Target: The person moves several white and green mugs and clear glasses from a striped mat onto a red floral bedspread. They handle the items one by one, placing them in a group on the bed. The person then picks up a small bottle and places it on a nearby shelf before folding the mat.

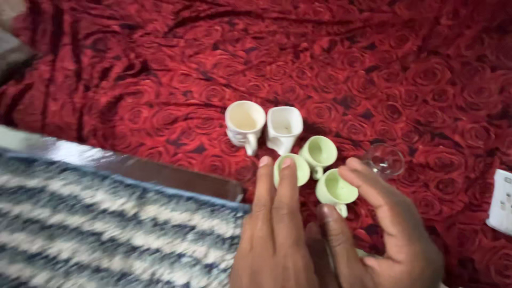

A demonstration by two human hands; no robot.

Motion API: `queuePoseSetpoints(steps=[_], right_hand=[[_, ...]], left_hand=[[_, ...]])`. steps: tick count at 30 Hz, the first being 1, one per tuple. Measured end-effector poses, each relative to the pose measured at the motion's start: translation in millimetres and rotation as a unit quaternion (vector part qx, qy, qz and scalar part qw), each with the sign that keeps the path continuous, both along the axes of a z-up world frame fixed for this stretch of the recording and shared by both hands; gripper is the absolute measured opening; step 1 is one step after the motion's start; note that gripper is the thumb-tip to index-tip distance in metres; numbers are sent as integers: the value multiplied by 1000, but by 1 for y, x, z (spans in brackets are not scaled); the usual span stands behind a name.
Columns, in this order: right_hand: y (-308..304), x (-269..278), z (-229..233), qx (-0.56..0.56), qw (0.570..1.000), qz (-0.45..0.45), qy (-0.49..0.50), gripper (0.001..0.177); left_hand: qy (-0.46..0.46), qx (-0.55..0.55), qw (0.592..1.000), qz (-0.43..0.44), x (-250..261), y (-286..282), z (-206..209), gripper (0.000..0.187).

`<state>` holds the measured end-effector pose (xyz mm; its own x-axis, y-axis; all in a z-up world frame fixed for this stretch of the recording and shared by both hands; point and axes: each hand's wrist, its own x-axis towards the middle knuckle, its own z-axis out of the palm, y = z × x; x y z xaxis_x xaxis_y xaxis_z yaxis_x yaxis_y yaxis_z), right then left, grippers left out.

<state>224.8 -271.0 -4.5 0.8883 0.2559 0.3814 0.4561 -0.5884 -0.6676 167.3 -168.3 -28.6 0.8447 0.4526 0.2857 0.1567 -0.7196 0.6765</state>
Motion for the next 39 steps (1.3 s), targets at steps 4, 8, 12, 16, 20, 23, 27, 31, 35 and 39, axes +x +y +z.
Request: queuePoseSetpoints(steps=[4,8,12,16,20,23,27,31,35,39], right_hand=[[39,-35,7,-24,999,37,7,44],[90,-74,-4,40,995,76,41,43],[136,-117,-12,39,991,106,78,36],[176,-159,-18,36,982,136,128,34],[201,-199,-29,0,970,172,170,33],[211,-225,-38,-18,965,196,172,34],[218,-254,-42,-91,949,170,247,36],[215,-265,-33,-106,954,218,177,40],[208,-268,-23,-187,950,231,94,40],[208,-260,-20,-196,941,276,26,36]], left_hand=[[12,4,998,54,-42,44,7,75],[-26,25,994,101,-86,90,10,77],[-21,16,992,126,-133,135,3,79],[22,23,984,176,-185,172,-3,80],[47,-2,981,189,-232,199,-10,80],[73,-31,977,198,-261,209,-13,80],[93,-101,972,192,-294,221,-19,81],[65,-95,970,213,-307,215,-18,76],[91,-101,972,194,-318,215,-9,76],[63,-76,973,210,-324,206,-8,69]])
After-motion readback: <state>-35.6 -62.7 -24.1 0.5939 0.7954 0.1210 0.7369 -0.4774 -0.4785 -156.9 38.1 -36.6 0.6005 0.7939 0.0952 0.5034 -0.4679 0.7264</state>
